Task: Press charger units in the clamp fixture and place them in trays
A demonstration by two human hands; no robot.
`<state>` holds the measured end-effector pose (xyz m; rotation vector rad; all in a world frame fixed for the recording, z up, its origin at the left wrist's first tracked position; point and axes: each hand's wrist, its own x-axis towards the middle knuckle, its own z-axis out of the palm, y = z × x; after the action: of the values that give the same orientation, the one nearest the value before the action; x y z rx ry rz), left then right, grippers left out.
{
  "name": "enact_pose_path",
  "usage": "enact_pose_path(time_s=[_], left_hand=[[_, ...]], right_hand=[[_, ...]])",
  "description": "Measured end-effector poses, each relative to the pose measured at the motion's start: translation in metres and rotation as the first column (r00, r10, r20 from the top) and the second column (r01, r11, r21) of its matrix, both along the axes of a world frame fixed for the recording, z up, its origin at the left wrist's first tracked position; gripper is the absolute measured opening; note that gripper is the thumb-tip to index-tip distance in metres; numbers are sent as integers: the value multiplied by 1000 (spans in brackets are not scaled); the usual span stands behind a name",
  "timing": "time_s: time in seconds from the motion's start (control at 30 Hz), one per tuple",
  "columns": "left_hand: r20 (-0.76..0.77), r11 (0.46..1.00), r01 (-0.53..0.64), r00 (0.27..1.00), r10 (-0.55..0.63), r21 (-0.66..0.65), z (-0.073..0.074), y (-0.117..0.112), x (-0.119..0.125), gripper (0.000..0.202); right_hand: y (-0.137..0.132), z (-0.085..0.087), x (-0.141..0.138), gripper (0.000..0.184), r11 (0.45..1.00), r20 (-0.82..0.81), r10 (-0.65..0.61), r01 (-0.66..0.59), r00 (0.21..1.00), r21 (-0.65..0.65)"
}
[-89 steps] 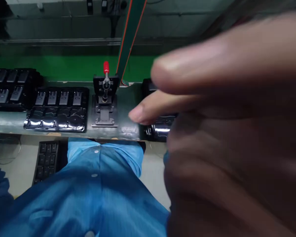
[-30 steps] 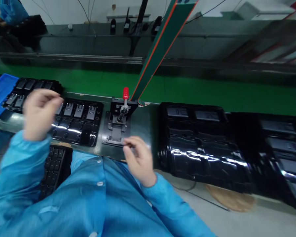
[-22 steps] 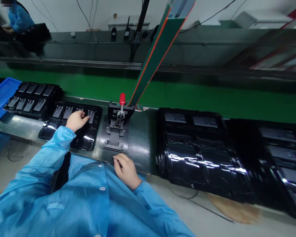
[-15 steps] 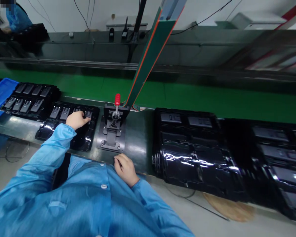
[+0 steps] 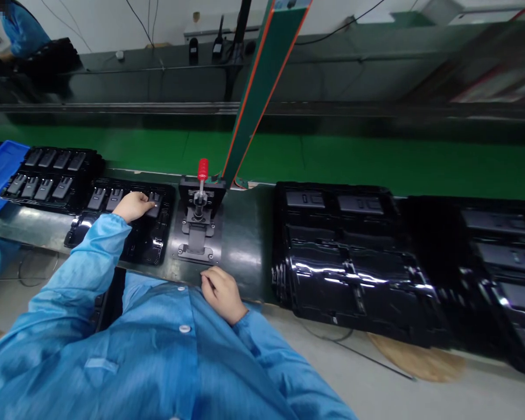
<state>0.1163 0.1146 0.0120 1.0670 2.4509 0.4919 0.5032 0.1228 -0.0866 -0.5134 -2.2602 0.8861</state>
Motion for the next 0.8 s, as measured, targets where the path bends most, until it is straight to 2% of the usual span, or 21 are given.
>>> enact_pose_path(time_s=[0.13, 0.23, 0.33, 0.4, 0.53, 0.6, 0.7, 0.8], left_hand=[[98, 992, -73, 993, 63, 103, 4, -5, -7, 35], [182, 974, -129, 979, 95, 184, 11, -20, -15, 38], [288, 951, -187, 951, 113, 246, 17, -47, -24, 42], [413, 921, -259, 902, 123, 292, 19, -69, -28, 44], [589, 863, -381, 798, 126, 332, 15, -113, -31, 43], [616, 854, -406, 776, 134, 326, 11, -131, -30, 43], [627, 847, -420, 766, 139, 325, 6, -148, -29, 42], [614, 841, -421, 777, 142, 338, 4, -156, -26, 41]], right_hand=[[0, -1, 0, 16, 1000, 16, 2, -2, 1000, 10], [0, 0, 0, 16, 1000, 9, -7, 6, 1000, 7], [0, 2, 0, 16, 1000, 0, -19, 19, 1000, -9], [-2, 8, -1, 16, 999, 8, -24, 25, 1000, -34], [-8, 34, -17, 15, 993, 22, 2, 1, 1000, -116], [-12, 54, -40, 15, 986, 30, 33, -28, 999, -164], [-10, 85, -99, 15, 980, 102, 93, -72, 990, -188], [9, 106, -174, 16, 996, 314, 69, -50, 947, -67]])
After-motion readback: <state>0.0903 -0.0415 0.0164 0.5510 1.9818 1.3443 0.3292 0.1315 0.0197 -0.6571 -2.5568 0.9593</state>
